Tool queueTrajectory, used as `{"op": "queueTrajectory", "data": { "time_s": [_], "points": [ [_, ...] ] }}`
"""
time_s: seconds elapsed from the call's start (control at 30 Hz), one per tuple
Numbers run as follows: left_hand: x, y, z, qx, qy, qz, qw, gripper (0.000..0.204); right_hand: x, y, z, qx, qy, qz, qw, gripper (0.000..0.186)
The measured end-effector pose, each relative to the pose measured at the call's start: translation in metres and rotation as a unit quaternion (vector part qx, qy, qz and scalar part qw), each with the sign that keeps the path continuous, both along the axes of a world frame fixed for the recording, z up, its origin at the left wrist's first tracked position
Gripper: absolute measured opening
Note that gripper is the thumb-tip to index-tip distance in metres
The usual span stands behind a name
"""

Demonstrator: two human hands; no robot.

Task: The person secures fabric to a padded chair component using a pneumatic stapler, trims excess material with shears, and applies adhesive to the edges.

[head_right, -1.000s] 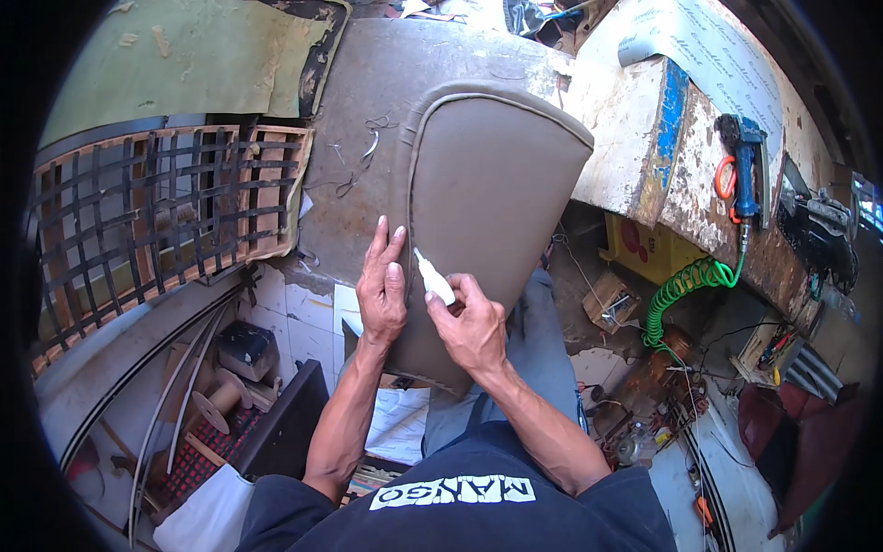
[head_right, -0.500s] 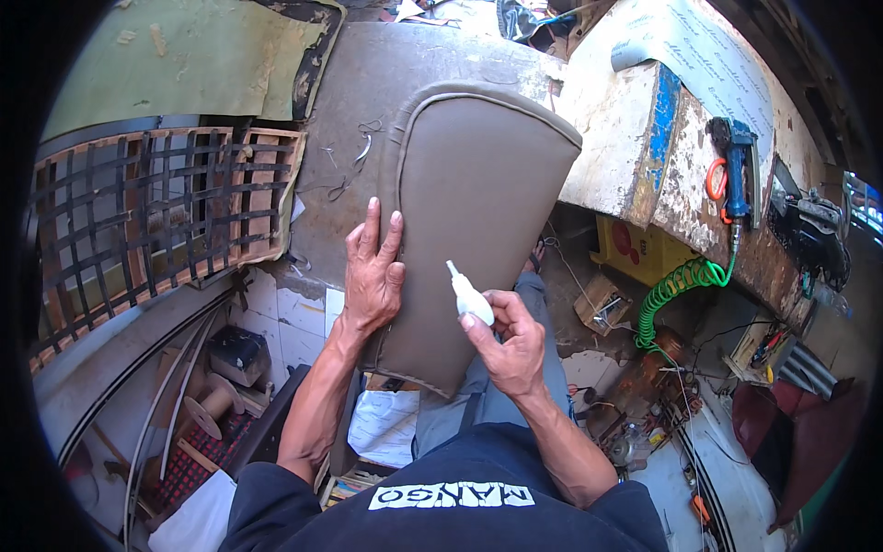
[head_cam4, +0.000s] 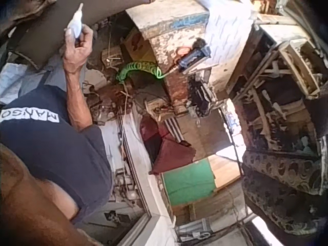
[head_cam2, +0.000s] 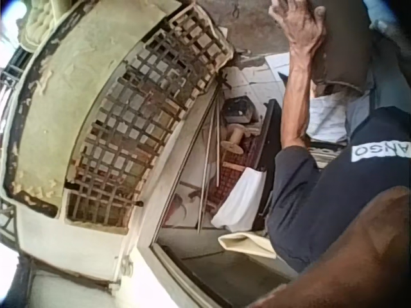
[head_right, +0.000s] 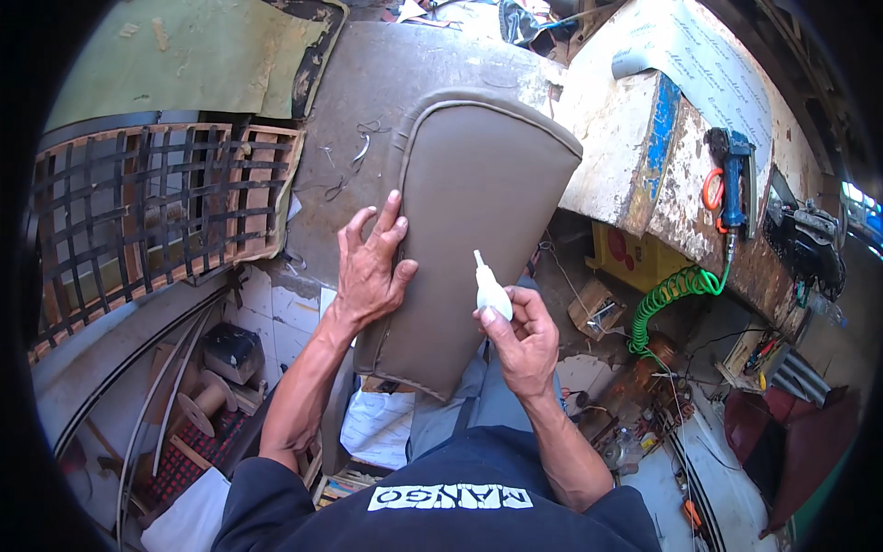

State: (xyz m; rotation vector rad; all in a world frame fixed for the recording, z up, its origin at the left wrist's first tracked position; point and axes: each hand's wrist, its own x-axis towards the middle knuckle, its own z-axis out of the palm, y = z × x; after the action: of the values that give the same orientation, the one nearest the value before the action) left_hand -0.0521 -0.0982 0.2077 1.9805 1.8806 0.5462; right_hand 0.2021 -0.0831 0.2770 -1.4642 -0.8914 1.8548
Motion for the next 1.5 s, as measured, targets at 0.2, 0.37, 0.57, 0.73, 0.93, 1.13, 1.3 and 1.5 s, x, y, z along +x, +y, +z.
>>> {"op": "queueTrajectory", "data": {
  "time_s": [0.2,0.37,0.57,0.73,0.93,1.13,1.3,1.5],
  "points": [
    [-0.007,0.013,0.017,-0.031,0.048,-0.046,0.997,0.054,0.008,0.006,-0.001,-0.003,-0.010,0.004,1.000,0.034],
    [-0.004,0.025,0.034,-0.023,0.007,-0.005,1.000,0.048,0.005,0.015,0.003,0.009,0.021,-0.012,1.000,0.034],
    [-0.013,0.057,0.017,0.070,-0.415,0.175,0.890,0.050,0.005,0.018,0.009,0.026,0.049,0.001,0.998,0.035],
    [-0.008,0.083,-0.015,0.050,-0.222,0.179,0.957,0.064,0.011,0.017,0.009,0.044,0.076,0.007,0.996,0.036],
    [-0.007,0.066,-0.013,-0.049,-0.383,0.267,0.883,0.061,0.012,0.011,0.009,0.063,0.135,0.003,0.989,0.037],
    [-0.010,-0.043,-0.010,-0.074,-0.276,0.216,0.934,0.056,-0.009,-0.011,-0.004,0.030,0.081,0.065,0.994,0.033],
    [0.002,-0.080,-0.001,-0.115,-0.173,0.117,0.971,0.060,-0.035,-0.032,-0.027,0.025,0.045,0.119,0.992,0.031],
    [0.011,-0.080,-0.005,-0.107,-0.146,0.110,0.977,0.069,-0.044,-0.039,-0.027,-0.007,0.033,0.122,0.992,0.031]
  ]
}}
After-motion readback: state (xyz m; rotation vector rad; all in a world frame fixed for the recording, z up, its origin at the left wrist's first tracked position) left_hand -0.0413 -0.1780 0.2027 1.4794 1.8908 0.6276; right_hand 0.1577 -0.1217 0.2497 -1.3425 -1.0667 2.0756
